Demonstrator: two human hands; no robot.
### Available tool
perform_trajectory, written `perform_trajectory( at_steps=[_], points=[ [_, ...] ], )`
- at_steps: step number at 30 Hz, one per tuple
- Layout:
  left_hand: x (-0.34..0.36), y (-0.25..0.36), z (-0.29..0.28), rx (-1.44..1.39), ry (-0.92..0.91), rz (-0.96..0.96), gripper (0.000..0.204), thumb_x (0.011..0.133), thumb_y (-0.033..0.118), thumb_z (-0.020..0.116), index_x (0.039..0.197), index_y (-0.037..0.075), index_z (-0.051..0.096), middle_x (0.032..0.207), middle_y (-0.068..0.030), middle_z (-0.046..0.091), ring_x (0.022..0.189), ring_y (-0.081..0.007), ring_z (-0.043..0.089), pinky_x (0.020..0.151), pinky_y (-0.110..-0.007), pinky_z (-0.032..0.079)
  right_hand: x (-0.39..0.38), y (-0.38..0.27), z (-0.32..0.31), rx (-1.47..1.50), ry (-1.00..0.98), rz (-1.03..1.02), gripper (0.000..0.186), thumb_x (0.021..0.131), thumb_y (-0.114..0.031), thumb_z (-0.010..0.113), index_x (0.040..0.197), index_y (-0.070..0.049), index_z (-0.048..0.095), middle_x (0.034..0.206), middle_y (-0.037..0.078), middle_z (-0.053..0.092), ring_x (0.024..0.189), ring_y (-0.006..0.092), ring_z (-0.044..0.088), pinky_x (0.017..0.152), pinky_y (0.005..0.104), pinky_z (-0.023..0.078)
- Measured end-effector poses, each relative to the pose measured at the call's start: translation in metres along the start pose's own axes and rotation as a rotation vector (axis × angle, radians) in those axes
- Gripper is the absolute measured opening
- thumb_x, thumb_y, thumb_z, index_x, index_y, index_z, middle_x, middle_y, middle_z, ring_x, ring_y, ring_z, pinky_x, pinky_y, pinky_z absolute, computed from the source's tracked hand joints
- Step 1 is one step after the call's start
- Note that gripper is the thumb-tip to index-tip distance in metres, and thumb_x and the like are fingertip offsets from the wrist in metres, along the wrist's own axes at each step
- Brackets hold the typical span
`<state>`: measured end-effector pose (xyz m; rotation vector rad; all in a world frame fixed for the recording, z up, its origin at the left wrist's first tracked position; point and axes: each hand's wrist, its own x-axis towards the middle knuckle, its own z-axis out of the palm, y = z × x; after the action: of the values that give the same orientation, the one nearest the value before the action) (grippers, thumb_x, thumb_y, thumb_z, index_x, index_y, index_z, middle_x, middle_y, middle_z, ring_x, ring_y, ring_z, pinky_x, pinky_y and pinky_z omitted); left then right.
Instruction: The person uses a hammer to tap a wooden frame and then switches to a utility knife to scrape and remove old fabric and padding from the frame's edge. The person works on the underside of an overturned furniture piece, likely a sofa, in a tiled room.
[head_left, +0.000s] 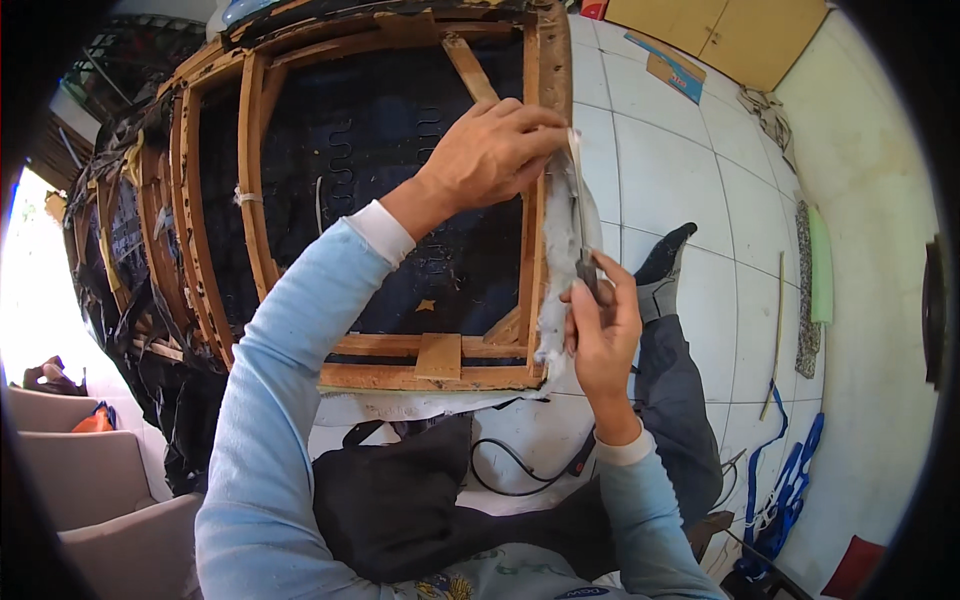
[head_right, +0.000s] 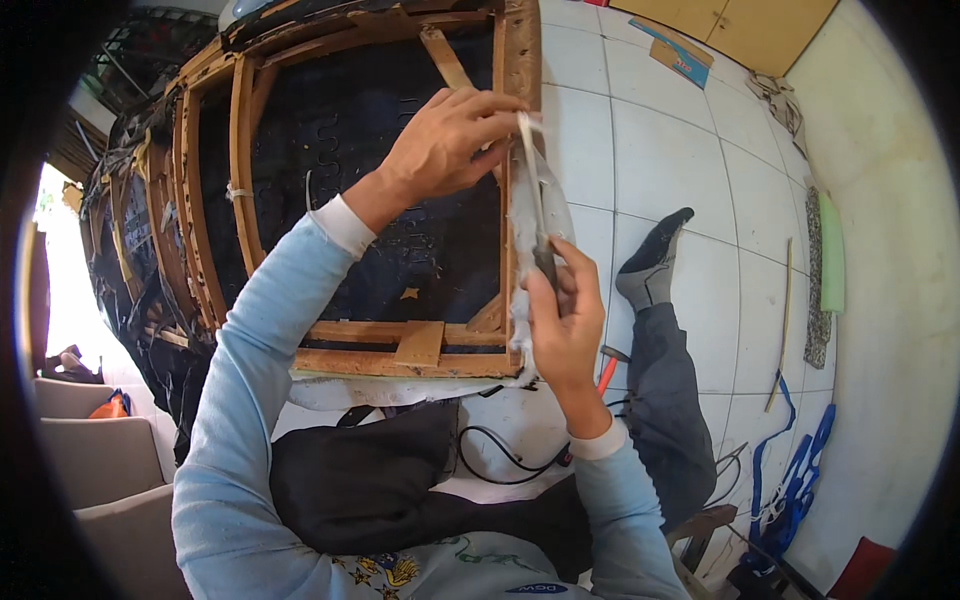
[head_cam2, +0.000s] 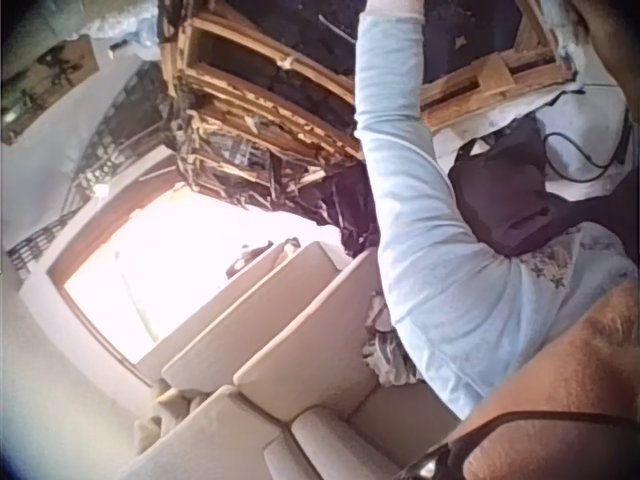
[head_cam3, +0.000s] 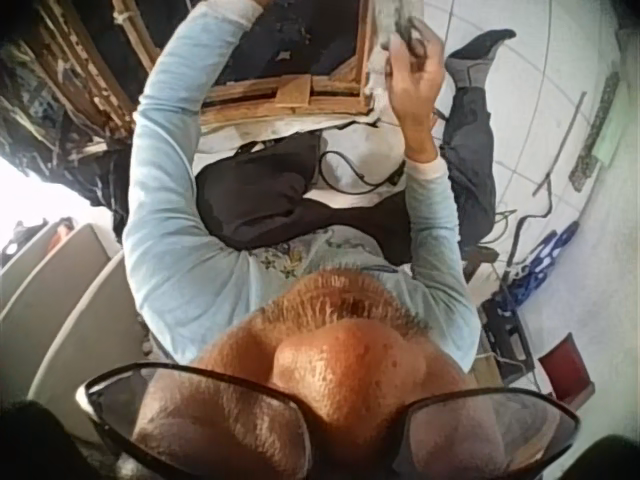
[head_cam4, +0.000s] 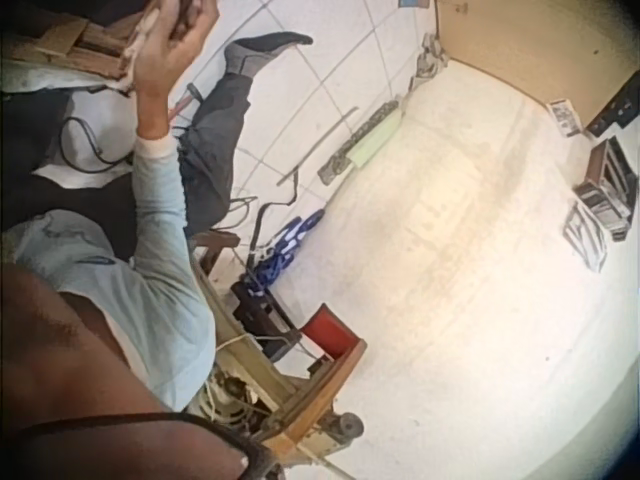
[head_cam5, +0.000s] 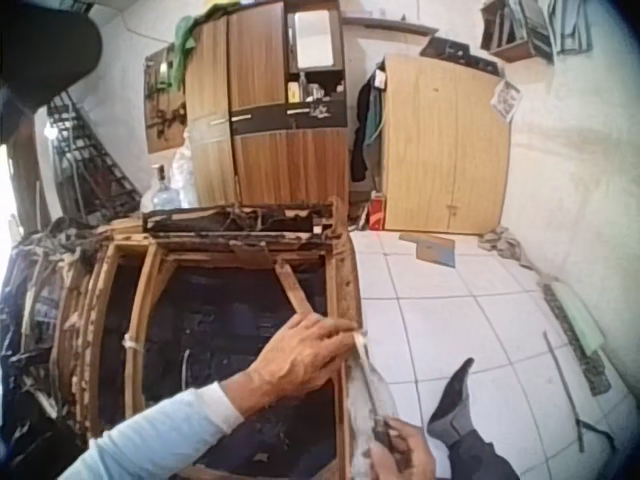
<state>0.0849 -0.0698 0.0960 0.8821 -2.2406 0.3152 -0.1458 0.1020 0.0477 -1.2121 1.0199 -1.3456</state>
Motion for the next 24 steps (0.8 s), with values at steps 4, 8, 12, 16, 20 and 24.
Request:
perform_trajectory(
  at_steps=[4, 8, 12, 16, 20, 24],
  points=[
    [0.014, -0.001, -0.001, 0.173, -0.109, 0.105, 0.032, 0.092, 0.017, 0.084, 0.123, 0.022, 0.081, 0.122, 0.0034, 0.077, 0.114, -0.0224, 0.071, 0.106, -0.043, 0.055, -0.019, 0.028, -0.021, -0.17, 0.029, -0.009, 0.043, 0.11, -0.001, 0.067, 0.152, 0.003, 0.061, 0.115, 0.014, 0.077, 0.097, 0.0107, 0.072, 0.083, 0.0251, 0.057],
    [0.017, 0.0, 0.001, 0.234, -0.036, 0.127, 0.023, 0.089, 0.017, 0.085, 0.11, 0.023, 0.084, 0.11, 0.0062, 0.077, 0.106, -0.0188, 0.071, 0.101, -0.041, 0.05, -0.013, 0.03, -0.009, -0.226, 0.081, -0.021, 0.046, 0.108, -0.002, 0.069, 0.153, 0.003, 0.062, 0.118, 0.019, 0.079, 0.102, 0.0165, 0.075, 0.089, 0.0304, 0.059],
    [0.009, 0.006, 0.004, 0.228, 0.064, 0.091, 0.026, 0.087, 0.016, 0.087, 0.111, 0.024, 0.084, 0.101, 0.0085, 0.077, 0.098, -0.0169, 0.071, 0.097, -0.04, 0.047, 0.008, 0.039, 0.001, -0.344, 0.117, -0.096, 0.041, 0.106, -0.006, 0.07, 0.147, 0.003, 0.069, 0.128, 0.02, 0.081, 0.104, 0.0232, 0.08, 0.093, 0.0346, 0.06],
    [0.007, 0.006, 0.004, 0.208, 0.073, 0.103, 0.027, 0.086, 0.016, 0.089, 0.111, 0.025, 0.085, 0.1, 0.0085, 0.078, 0.094, -0.0167, 0.072, 0.096, -0.04, 0.046, 0.031, 0.043, 0.008, -0.335, 0.159, -0.198, 0.041, 0.106, -0.005, 0.071, 0.145, 0.003, 0.069, 0.126, 0.022, 0.081, 0.106, 0.0243, 0.081, 0.093, 0.0353, 0.061],
    [0.005, 0.007, 0.005, 0.197, 0.084, 0.111, 0.027, 0.085, 0.016, 0.089, 0.11, 0.025, 0.086, 0.099, 0.0082, 0.078, 0.092, -0.0163, 0.072, 0.095, -0.04, 0.046, 0.05, 0.039, 0.014, -0.378, 0.189, -0.296, 0.039, 0.105, -0.004, 0.072, 0.143, 0.004, 0.071, 0.123, 0.023, 0.082, 0.106, 0.0258, 0.082, 0.092, 0.0356, 0.062],
    [0.005, 0.006, 0.008, 0.166, 0.091, 0.103, 0.028, 0.085, 0.016, 0.089, 0.111, 0.025, 0.087, 0.099, 0.0079, 0.078, 0.091, -0.0162, 0.072, 0.096, -0.04, 0.047, 0.071, 0.044, 0.01, -0.416, 0.179, -0.346, 0.037, 0.103, -0.003, 0.073, 0.139, 0.004, 0.073, 0.12, 0.023, 0.083, 0.104, 0.0259, 0.082, 0.092, 0.0356, 0.062]
  ],
)
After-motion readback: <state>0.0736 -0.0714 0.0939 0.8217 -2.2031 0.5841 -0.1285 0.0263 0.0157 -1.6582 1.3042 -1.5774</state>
